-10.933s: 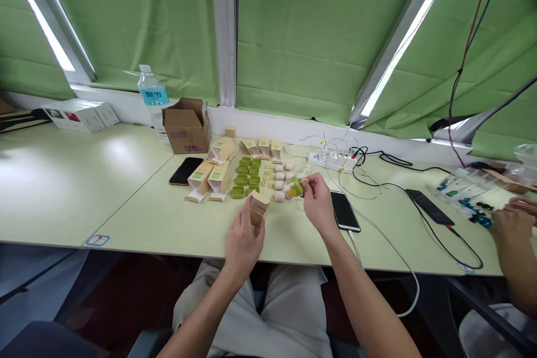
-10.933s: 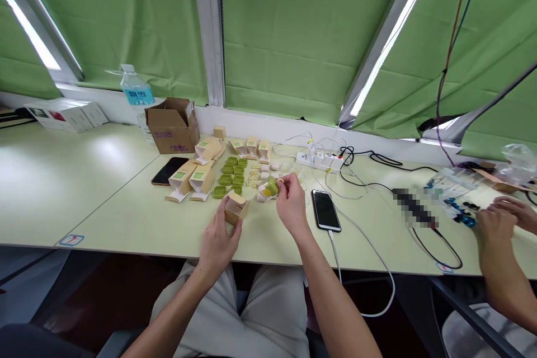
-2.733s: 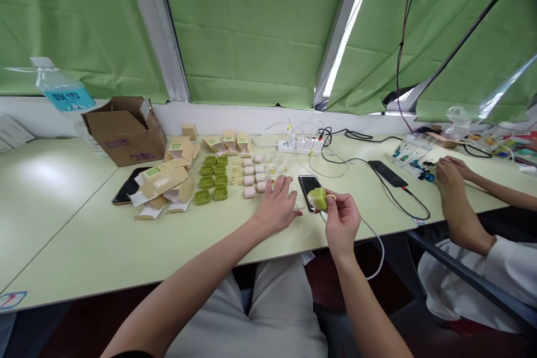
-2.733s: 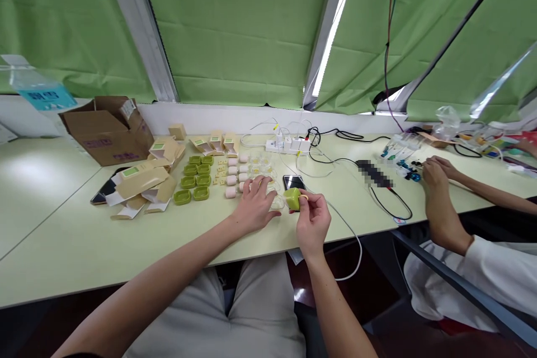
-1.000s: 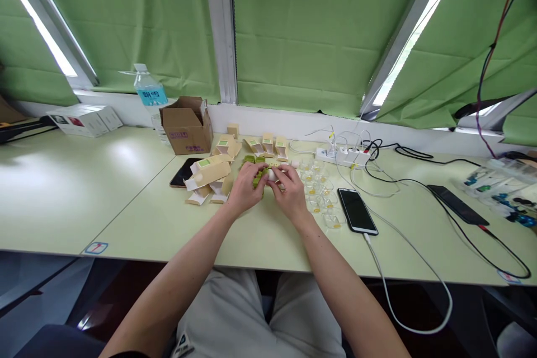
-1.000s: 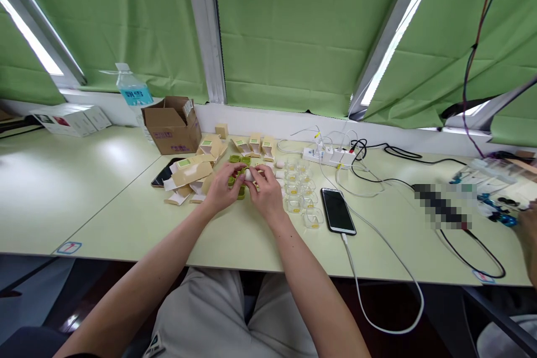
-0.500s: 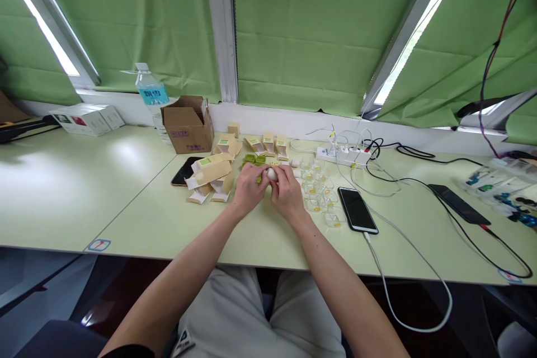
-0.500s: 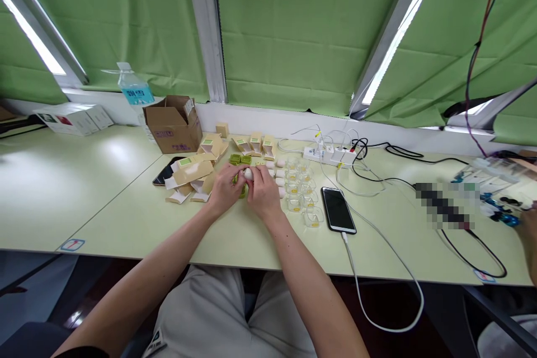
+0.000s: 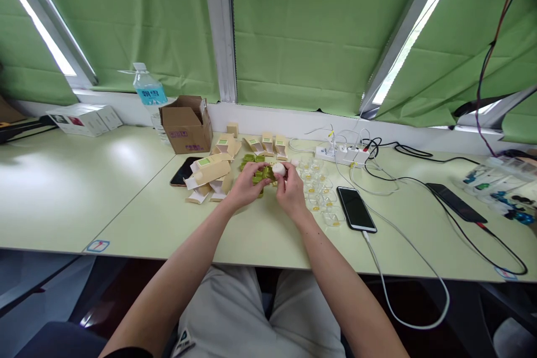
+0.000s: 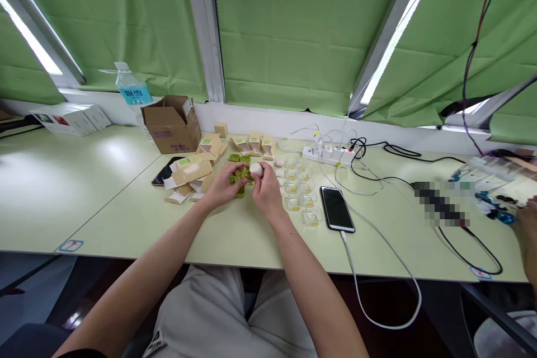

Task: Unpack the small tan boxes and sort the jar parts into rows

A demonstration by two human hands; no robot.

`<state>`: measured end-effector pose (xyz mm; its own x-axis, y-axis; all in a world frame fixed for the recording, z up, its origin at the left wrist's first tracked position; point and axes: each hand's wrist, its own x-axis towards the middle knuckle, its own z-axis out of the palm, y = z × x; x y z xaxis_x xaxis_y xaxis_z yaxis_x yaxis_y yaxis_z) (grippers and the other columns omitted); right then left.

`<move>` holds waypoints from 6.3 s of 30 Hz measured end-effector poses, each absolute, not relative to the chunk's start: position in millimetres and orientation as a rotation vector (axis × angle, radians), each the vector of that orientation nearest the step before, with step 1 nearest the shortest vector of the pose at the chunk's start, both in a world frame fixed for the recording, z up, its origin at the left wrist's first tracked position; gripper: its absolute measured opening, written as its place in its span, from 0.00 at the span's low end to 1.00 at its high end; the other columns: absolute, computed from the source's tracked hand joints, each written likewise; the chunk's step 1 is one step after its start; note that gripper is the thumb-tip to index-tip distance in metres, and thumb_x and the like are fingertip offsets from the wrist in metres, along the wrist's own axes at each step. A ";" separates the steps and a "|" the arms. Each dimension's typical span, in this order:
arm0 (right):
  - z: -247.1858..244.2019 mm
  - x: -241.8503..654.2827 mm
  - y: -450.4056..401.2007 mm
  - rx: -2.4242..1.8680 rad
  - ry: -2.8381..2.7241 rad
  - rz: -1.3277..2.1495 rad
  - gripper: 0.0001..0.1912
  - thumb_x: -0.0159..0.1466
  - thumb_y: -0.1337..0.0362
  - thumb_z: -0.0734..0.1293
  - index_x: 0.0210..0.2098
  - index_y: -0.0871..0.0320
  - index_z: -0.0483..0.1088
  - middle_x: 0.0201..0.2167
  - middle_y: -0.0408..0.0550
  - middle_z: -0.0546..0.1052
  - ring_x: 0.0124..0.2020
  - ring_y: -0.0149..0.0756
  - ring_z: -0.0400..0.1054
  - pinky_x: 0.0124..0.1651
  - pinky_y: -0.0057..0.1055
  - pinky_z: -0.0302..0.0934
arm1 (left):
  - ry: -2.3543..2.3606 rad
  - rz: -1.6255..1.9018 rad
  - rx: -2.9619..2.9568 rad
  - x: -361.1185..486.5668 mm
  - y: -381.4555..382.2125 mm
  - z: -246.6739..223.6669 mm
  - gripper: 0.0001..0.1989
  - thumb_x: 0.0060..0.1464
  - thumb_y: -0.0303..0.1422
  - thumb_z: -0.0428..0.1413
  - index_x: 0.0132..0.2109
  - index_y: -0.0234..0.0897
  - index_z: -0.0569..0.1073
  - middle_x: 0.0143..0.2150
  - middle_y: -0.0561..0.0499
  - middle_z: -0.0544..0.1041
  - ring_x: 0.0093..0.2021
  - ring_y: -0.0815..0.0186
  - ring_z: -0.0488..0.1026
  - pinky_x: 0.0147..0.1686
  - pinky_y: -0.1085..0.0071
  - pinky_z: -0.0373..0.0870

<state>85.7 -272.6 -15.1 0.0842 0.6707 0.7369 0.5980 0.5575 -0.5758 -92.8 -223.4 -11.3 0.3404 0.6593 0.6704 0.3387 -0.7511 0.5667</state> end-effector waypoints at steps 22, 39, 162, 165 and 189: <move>-2.7 153.6 -355.6 -1.554 -2.101 -0.463 0.15 0.61 0.69 0.76 0.47 0.53 0.79 0.50 0.55 0.82 0.56 0.58 0.68 0.59 0.55 0.62 | 1.016 1.692 2.206 -89.5 -223.7 -8.1 0.20 0.61 0.35 0.64 0.59 0.41 0.76 0.51 0.43 0.79 0.54 0.53 0.75 0.55 0.54 0.78; 36.9 140.6 -318.2 -1.191 -1.626 -0.363 0.09 0.72 0.64 0.69 0.43 0.48 0.84 0.43 0.52 0.81 0.53 0.53 0.69 0.58 0.55 0.69 | 0.929 1.556 2.196 -86.7 -226.8 -13.6 0.22 0.64 0.37 0.63 0.63 0.43 0.74 0.59 0.43 0.80 0.57 0.55 0.79 0.59 0.54 0.79; -6.6 89.0 -268.6 -1.551 -2.076 -0.267 0.09 0.63 0.72 0.74 0.32 0.52 0.86 0.43 0.54 0.81 0.53 0.52 0.64 0.57 0.49 0.59 | 0.482 1.467 0.772 -93.4 -218.0 4.2 0.15 0.62 0.41 0.64 0.52 0.39 0.77 0.43 0.45 0.84 0.40 0.60 0.83 0.46 0.62 0.78; -5.0 76.9 -269.3 -1.626 -2.177 -0.338 0.11 0.64 0.74 0.72 0.35 0.55 0.87 0.44 0.58 0.81 0.53 0.53 0.64 0.57 0.49 0.57 | 0.489 1.461 0.771 -93.1 -220.5 7.1 0.15 0.63 0.39 0.63 0.53 0.39 0.78 0.44 0.45 0.85 0.42 0.59 0.84 0.47 0.61 0.79; -45.8 116.3 -409.4 -1.358 -2.246 -0.034 0.09 0.75 0.66 0.66 0.40 0.55 0.78 0.34 0.45 0.81 0.34 0.35 0.74 0.35 0.32 0.53 | 1.759 1.057 2.492 -162.1 -331.8 -18.7 0.13 0.53 0.37 0.73 0.36 0.42 0.75 0.50 0.46 0.83 0.52 0.50 0.80 0.53 0.53 0.70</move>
<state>116.3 -409.4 -45.8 -0.3694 0.8210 0.4353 0.8340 0.4995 -0.2344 -162.1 -331.8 -18.7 0.1931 0.8116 0.5514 0.8680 -0.4033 0.2896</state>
